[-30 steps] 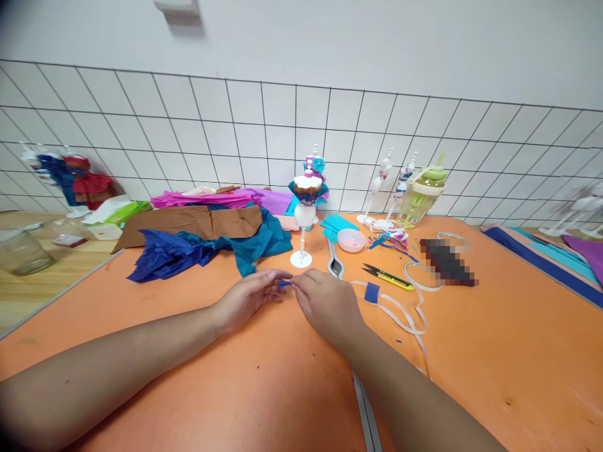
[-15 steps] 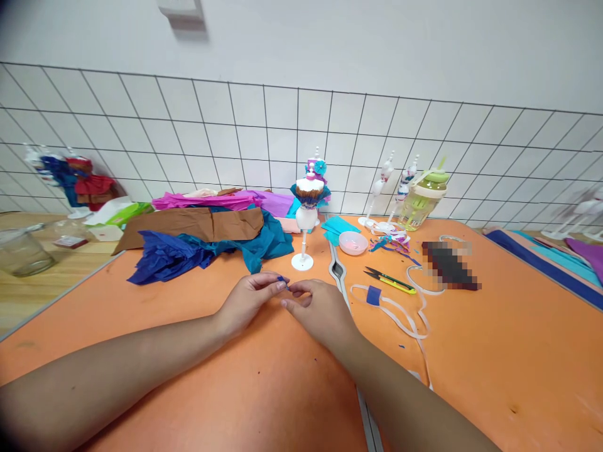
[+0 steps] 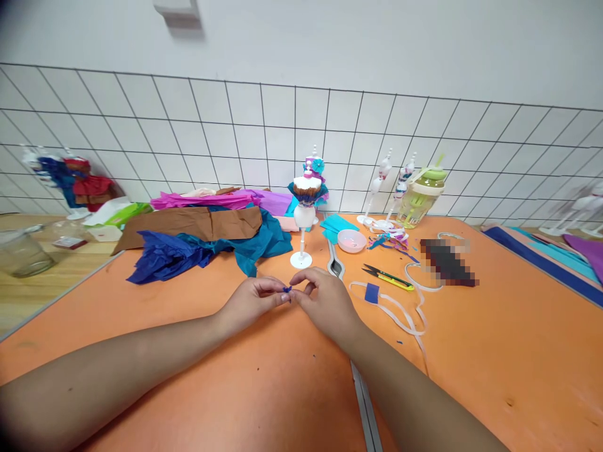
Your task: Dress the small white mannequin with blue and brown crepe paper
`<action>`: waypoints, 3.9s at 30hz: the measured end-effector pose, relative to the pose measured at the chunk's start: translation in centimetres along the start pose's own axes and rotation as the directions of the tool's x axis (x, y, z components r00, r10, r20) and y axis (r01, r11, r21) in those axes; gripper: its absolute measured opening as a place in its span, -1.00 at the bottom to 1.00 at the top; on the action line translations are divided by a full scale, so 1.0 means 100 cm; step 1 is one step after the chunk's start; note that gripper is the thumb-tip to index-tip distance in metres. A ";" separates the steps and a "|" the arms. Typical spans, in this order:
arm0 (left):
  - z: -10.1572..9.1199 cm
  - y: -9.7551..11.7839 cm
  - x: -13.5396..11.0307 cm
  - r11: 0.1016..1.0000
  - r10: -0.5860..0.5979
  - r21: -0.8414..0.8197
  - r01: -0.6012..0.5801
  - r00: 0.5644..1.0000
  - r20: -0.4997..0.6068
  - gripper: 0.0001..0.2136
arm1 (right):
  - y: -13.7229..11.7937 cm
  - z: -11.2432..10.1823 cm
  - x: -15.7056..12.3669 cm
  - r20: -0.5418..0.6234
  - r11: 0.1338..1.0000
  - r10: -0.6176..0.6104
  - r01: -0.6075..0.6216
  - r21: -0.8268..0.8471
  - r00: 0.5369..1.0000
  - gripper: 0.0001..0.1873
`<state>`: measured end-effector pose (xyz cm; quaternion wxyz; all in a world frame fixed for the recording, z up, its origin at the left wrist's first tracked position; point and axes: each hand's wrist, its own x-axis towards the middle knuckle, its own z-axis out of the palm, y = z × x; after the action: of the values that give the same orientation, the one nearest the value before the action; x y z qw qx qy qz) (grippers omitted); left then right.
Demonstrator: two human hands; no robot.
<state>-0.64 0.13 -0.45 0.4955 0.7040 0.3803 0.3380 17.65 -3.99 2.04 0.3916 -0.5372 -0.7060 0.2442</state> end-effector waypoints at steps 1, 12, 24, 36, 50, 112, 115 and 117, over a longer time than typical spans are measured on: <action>0.000 0.000 0.000 1.000 0.004 0.013 -0.004 1.000 -0.004 -0.82 | 0.000 0.000 0.000 -0.009 0.999 0.030 -0.030 0.014 1.000 -0.82; -0.001 0.003 0.000 0.998 0.026 0.059 -0.024 0.999 -0.030 -0.82 | 0.008 -0.003 0.004 0.076 0.995 0.050 -0.043 -0.086 0.996 -0.86; -0.001 -0.002 -0.002 0.836 -0.064 -0.539 0.104 0.994 0.092 -0.61 | 0.000 0.002 0.000 0.040 0.990 0.120 -0.116 -0.084 0.992 -0.84; 0.000 0.001 0.001 0.934 -0.058 -0.356 0.044 0.998 -0.027 -0.67 | -0.003 0.005 -0.003 0.025 0.990 0.130 -0.128 -0.053 0.991 -0.83; 0.007 0.005 -0.006 0.994 -0.035 -0.107 0.038 0.999 0.032 -0.59 | -0.001 0.007 -0.001 0.026 0.996 0.057 -0.055 -0.071 0.998 -0.93; 0.008 0.144 0.078 0.667 -0.042 -0.693 0.275 0.942 0.334 -0.75 | -0.057 -0.103 0.054 -0.206 0.676 0.267 -0.031 0.736 0.941 -0.79; 0.011 0.147 0.077 0.678 -0.047 -0.685 0.267 0.945 0.322 -0.74 | -0.054 -0.106 0.054 -0.208 0.696 0.329 -0.088 0.713 0.921 -0.74; 0.013 0.148 0.076 0.677 -0.063 -0.685 0.268 0.949 0.310 -0.76 | -0.053 -0.107 0.053 -0.228 0.741 0.349 -0.119 0.661 0.909 -0.72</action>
<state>7.14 2.90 14.04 0.8053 0.4539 0.2118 0.3173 22.77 -1.36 13.81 0.6296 -0.4928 -0.4299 0.4195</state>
